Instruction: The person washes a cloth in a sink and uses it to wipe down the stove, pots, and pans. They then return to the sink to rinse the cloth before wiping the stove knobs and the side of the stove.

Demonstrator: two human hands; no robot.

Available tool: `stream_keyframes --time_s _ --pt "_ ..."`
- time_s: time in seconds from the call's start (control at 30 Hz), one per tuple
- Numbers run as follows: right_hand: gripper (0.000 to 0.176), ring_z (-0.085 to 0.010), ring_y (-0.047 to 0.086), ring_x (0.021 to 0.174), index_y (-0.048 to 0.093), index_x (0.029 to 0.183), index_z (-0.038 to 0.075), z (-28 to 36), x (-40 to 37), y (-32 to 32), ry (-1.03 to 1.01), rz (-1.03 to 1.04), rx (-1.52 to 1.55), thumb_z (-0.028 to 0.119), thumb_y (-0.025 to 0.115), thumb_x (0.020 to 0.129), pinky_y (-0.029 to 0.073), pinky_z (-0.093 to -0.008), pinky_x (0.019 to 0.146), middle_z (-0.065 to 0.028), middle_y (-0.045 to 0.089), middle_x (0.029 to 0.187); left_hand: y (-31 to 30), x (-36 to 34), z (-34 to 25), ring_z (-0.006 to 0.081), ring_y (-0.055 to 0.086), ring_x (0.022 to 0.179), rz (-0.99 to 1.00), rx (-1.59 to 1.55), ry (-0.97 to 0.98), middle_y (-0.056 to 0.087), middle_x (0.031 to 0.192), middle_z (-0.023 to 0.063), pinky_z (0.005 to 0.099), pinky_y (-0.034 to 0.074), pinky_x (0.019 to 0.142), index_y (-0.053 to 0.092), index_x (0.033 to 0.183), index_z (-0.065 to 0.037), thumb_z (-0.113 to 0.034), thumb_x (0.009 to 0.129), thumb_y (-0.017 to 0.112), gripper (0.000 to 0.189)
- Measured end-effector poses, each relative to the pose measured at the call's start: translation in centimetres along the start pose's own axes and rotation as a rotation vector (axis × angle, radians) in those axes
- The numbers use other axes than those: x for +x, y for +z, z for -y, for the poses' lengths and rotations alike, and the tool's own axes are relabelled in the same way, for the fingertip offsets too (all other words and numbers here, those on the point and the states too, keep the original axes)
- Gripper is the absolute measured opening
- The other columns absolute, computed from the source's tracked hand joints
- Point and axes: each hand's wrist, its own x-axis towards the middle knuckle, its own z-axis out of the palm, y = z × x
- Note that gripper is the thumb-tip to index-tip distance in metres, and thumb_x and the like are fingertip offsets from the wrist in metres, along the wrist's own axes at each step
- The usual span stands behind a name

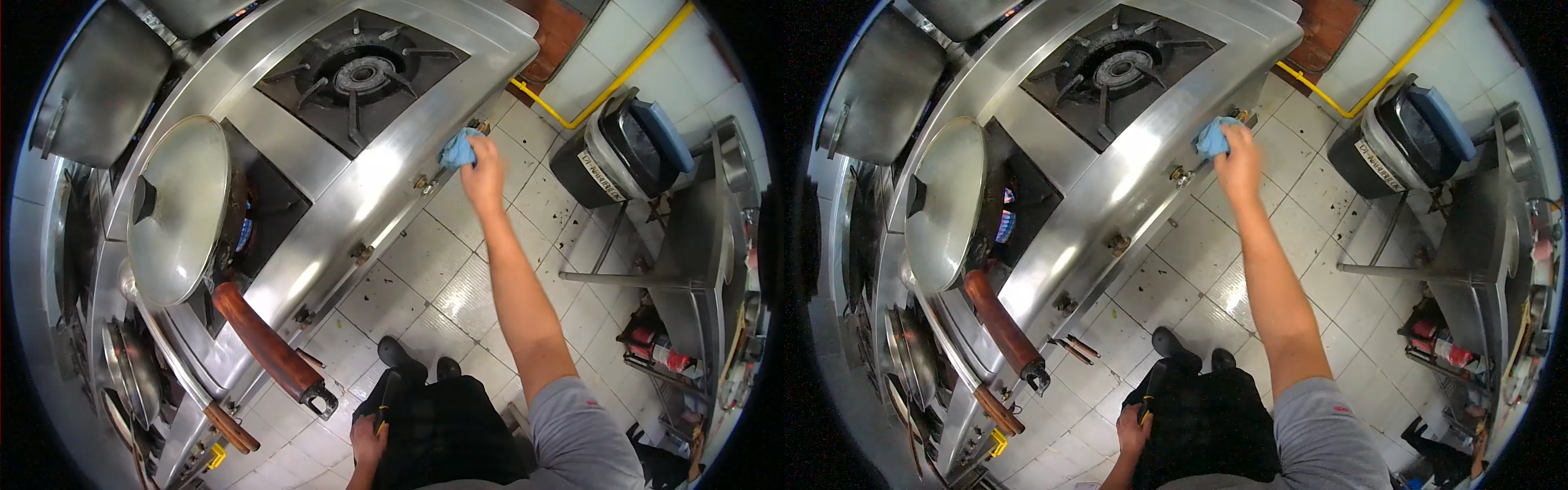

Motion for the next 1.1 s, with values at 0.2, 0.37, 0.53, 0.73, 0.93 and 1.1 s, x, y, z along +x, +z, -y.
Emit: stream_keyframes --time_s 0.2,0.37,0.53,0.73,0.93,1.1 --pt "0.05 -0.0362 0.031 0.13 0.044 0.128 -0.002 -3.9 -10.2 10.0 0.242 0.062 0.136 -0.007 0.049 0.078 0.032 -0.0347 0.106 -0.0215 0.024 0.145 0.4 0.5 1.9 0.0371 0.048 0.112 -0.012 0.022 0.021 0.055 0.113 0.0196 0.0467 0.035 0.095 0.055 0.11 -0.003 -0.03 0.079 0.066 0.043" --pt "0.045 -0.0392 0.039 0.123 0.048 0.124 -0.003 -4.3 -6.6 7.7 0.147 -0.06 0.245 -0.005 0.049 0.079 0.034 -0.0377 0.103 -0.0244 0.037 0.137 0.0 1.2 1.7 0.0365 0.049 0.112 0.008 0.039 0.05 0.055 0.112 0.0184 0.0463 0.036 0.095 0.056 0.109 -0.003 -0.03 0.078 0.066 0.043" --pt "0.043 -0.0376 0.044 0.12 0.05 0.122 -0.001 -6.5 -8.3 8.5 0.154 0.055 0.036 -0.004 0.05 0.079 0.036 -0.0364 0.101 -0.023 0.044 0.131 0.0 2.0 2.2 0.0362 0.049 0.111 0.05 0.045 0.033 0.056 0.11 0.0177 0.0463 0.037 0.094 0.057 0.108 -0.002 -0.03 0.078 0.066 0.041" --pt "0.044 -0.037 0.047 0.115 0.052 0.121 0.0 -3.1 -6.2 7.6 0.301 -0.072 0.291 -0.002 0.051 0.077 0.038 -0.0371 0.098 -0.0221 0.049 0.126 -0.6 2.9 0.3 0.0381 0.052 0.105 -0.016 0.078 0.128 0.058 0.106 0.0187 0.0458 0.038 0.091 0.057 0.106 -0.002 -0.029 0.079 0.065 0.038" --pt "0.041 -0.034 0.051 0.11 0.054 0.117 0.001 -6.6 -7.3 7.7 0.301 0.087 0.223 0.0 0.056 0.076 0.039 -0.0359 0.095 -0.0203 0.053 0.119 -0.8 3.6 -1.9 0.0376 0.055 0.098 0.021 -0.019 0.165 0.059 0.099 0.0187 0.0451 0.042 0.088 0.059 0.102 -0.001 -0.029 0.079 0.065 0.036" --pt "0.035 -0.0337 0.052 0.108 0.057 0.111 0.001 -1.2 -2.7 2.4 0.481 0.038 0.498 -0.001 0.056 0.075 0.04 -0.0348 0.095 -0.0182 0.055 0.113 -1.0 3.8 -3.7 0.0365 0.056 0.095 0.15 0.017 0.052 0.06 0.097 0.0199 0.045 0.044 0.083 0.061 0.099 0.0 -0.034 0.079 0.064 0.039"
